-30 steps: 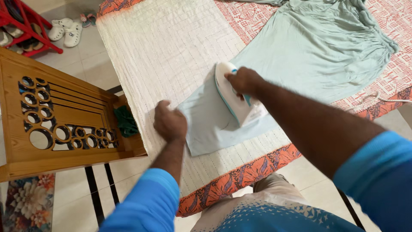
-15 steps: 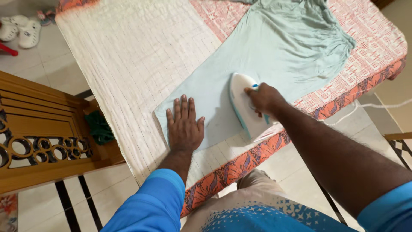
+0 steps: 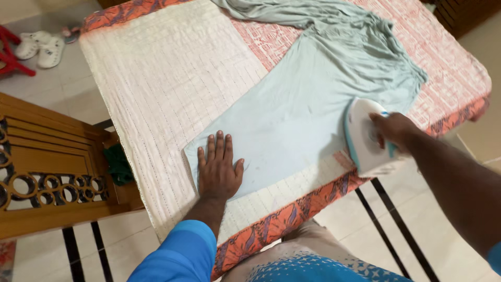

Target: The person irons a light blue pair of pants on a bed. They use a white and blue electric iron to smooth the fabric, frequently adjusting and repositioning the pants with their hands to ensure even coverage.

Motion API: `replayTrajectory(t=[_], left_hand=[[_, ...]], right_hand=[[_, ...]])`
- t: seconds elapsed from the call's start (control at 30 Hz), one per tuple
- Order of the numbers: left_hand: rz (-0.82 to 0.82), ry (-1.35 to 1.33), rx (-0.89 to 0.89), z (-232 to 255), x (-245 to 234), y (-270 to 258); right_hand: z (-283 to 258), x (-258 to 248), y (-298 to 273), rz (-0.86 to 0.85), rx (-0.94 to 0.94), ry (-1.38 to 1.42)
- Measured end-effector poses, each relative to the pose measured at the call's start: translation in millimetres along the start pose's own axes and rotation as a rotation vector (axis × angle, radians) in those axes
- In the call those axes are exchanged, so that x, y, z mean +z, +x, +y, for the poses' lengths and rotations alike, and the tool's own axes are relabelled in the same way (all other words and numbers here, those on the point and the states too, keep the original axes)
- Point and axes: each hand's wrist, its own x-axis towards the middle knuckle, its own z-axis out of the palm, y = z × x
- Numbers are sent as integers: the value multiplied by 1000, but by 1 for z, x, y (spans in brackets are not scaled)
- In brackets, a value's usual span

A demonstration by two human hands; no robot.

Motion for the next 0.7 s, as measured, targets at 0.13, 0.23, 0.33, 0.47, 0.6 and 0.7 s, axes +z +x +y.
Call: replayTrajectory(t=[0.13,0.23,0.33,0.47,0.6,0.7], left_hand=[[-27,-9,-20,0,-2,3],[-63,-9,-40,0,-2,2],[-52,46,-73,15,2,11],[92,-37,4,60,21,38],[16,-122,-36,94,30,55],[-21,-107,-28,95,28,59]], right_hand=[[30,-10,0,-37,55,76],[36,5,-34,-105,-60,185],[13,18,-71,-158,-127,268],[-60,44,-84,-273,-194,133],[-106,61,-62,-227,-311,41],[-124,58,-23,-210,-385,-34]])
